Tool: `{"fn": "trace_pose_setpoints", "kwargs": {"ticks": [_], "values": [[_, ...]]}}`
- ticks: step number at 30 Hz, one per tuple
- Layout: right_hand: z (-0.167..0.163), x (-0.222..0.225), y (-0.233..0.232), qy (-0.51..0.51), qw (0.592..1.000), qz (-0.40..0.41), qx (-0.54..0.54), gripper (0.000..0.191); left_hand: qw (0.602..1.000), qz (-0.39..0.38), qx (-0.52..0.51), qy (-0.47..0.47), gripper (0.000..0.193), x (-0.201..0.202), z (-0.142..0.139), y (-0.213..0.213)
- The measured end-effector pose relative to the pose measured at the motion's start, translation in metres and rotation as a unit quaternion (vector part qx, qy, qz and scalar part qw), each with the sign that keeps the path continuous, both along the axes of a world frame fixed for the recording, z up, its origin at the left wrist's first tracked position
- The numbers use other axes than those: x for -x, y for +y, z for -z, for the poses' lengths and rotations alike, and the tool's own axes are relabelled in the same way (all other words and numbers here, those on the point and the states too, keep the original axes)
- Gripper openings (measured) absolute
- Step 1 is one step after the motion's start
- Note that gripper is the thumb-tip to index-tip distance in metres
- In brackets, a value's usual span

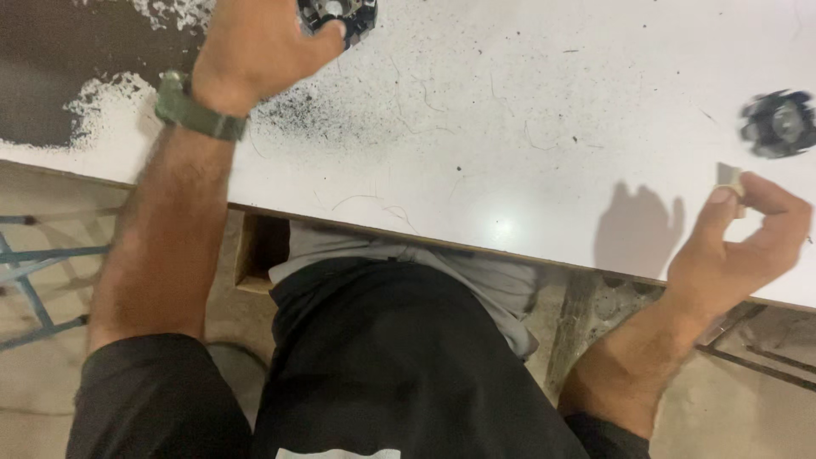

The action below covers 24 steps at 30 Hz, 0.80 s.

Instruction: The person sits at a white worktable and cleans black powder and debris from small black circular mechanical components. They hold each component with one hand and scrape its slots and surfaces with a small stick-like scraper, setting finished components aside and picking up the next one.

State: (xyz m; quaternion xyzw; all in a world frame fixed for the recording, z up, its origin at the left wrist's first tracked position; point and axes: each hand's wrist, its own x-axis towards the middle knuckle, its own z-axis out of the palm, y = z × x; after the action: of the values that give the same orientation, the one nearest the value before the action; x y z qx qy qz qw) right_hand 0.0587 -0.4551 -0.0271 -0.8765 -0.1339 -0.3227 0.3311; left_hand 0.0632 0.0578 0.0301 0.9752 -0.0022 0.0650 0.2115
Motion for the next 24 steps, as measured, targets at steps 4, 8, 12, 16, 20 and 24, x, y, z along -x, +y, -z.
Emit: {"fn": "trace_pose_setpoints", "kwargs": {"ticks": [4, 8, 12, 16, 20, 24], "values": [[0.015, 0.014, 0.032, 0.056, 0.995, -0.054, -0.067, 0.012, 0.993, 0.042, 0.01, 0.106, 0.07, -0.023, -0.007, 0.015], [0.016, 0.026, 0.071, 0.067, 0.986, -0.132, -0.076, 0.009, 0.983, 0.166, -0.082, -0.014, 0.083, 0.003, -0.01, -0.011], [0.018, 0.045, 0.119, 0.113, 0.955, -0.225, -0.156, 0.014, 0.99, 0.119, -0.051, 0.061, 0.097, 0.057, 0.01, -0.075], [0.01, 0.065, 0.151, 0.098, 0.963, -0.219, -0.123, 0.017, 0.987, 0.081, 0.02, -0.138, 0.087, 0.1, 0.041, -0.138], [0.003, 0.071, 0.164, 0.073, 0.974, -0.201, -0.071, 0.02, 0.995, 0.048, 0.059, -0.06, 0.085, 0.107, 0.038, -0.156], [0.0, 0.069, 0.166, 0.057, 0.978, -0.201, -0.013, 0.024, 0.957, 0.147, 0.025, -0.25, 0.064, 0.102, 0.012, -0.147]]}}
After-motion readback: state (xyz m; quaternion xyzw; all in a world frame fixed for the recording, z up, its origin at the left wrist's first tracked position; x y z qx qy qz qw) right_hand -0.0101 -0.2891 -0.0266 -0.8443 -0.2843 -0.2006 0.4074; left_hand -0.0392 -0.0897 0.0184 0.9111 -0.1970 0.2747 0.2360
